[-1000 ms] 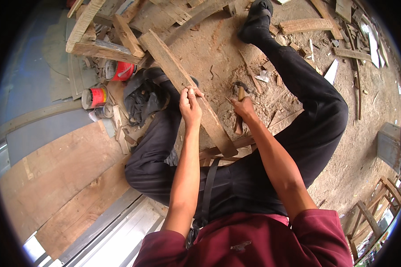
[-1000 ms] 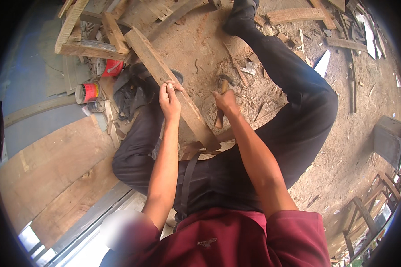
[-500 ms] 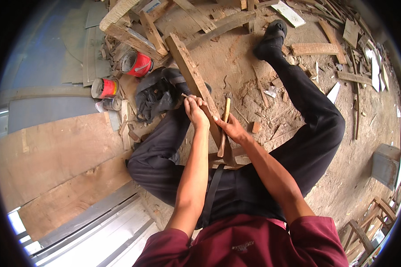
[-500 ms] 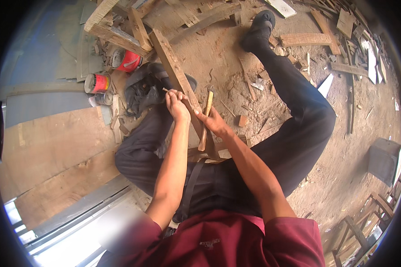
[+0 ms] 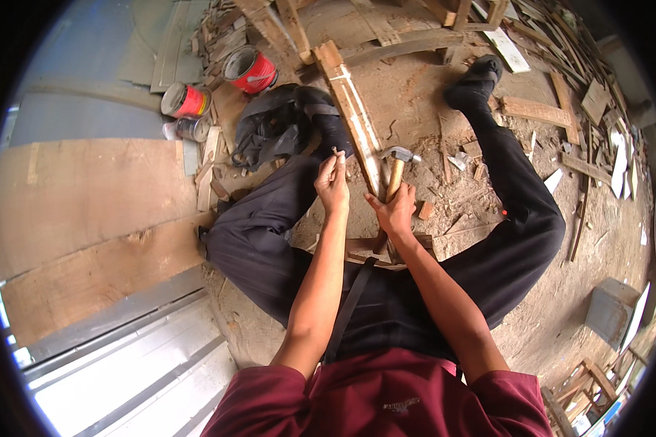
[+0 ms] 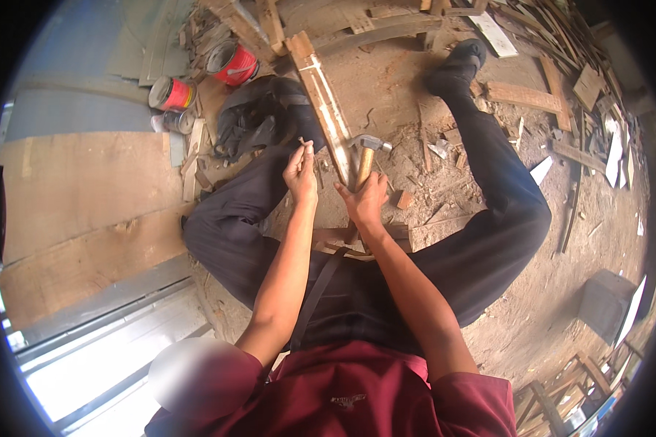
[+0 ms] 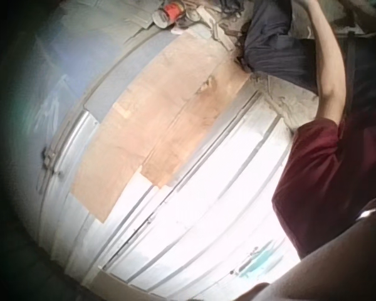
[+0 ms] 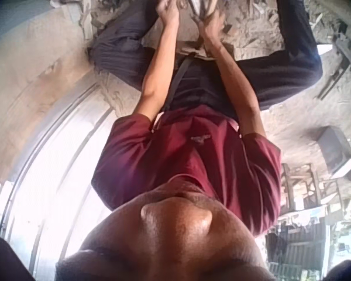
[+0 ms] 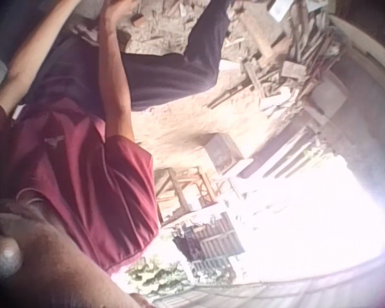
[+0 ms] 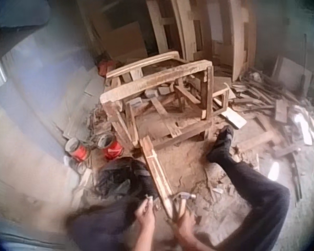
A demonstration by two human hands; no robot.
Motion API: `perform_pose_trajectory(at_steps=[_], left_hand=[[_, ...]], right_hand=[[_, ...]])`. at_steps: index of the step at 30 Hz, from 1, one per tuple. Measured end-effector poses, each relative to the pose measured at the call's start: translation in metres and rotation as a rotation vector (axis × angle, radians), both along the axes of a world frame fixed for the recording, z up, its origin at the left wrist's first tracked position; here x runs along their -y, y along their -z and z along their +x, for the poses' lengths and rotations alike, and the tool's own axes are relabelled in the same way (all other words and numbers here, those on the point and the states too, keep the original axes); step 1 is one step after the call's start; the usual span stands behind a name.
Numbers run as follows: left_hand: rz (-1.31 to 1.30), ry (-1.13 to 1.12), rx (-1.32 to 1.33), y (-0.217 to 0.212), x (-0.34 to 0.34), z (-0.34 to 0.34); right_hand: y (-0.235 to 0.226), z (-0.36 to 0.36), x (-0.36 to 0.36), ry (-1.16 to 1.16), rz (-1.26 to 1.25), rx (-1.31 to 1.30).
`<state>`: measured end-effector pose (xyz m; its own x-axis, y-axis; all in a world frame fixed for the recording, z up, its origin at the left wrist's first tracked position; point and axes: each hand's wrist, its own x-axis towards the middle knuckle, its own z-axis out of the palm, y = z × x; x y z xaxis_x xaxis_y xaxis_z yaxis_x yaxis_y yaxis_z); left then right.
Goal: The person sits on the floor and uses a hammer to repeatedly strike a long wooden plank, splitting it into smaller pieces. The person then picks up a smaller piece of wood and continues to hammer it.
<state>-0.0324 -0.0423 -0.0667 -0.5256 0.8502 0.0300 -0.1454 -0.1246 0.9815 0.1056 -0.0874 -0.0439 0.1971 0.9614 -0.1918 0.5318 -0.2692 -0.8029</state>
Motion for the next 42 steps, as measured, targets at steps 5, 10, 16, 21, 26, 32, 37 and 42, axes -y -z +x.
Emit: perform_pose_trajectory(at_steps=[5, 10, 16, 21, 26, 32, 37, 42], left_hand=[[-0.053, 0.048, 0.159, -0.012, 0.005, -0.006], [-0.057, 0.026, 0.277, -0.025, 0.005, 0.000], [-0.011, 0.026, 0.310, -0.022, 0.002, 0.003], [0.030, -0.032, 0.238, -0.019, 0.000, 0.007], [0.083, -0.083, 0.285, -0.014, -0.004, -0.001], [0.052, -0.162, -0.182, -0.056, -0.015, -0.022], [0.229, 0.286, -0.795, -0.157, -0.043, -0.045], [0.060, 0.754, -1.461, -0.239, -0.055, -0.044]], right_hand=[[0.010, -0.003, -0.001, 0.058, 0.036, -0.057], [0.016, 0.001, -0.001, 0.051, 0.164, -0.098], [0.010, 0.001, -0.001, 0.047, 0.061, -0.164], [0.007, 0.005, 0.001, -0.049, 0.106, -0.050], [-0.004, 0.011, -0.003, -0.085, -0.006, -0.052], [-0.018, 0.024, -0.013, -0.073, 0.072, -0.144], [-0.079, 0.054, -0.036, -0.194, 0.150, -0.073], [-0.142, 0.101, -0.052, -0.297, 0.259, 0.147]])
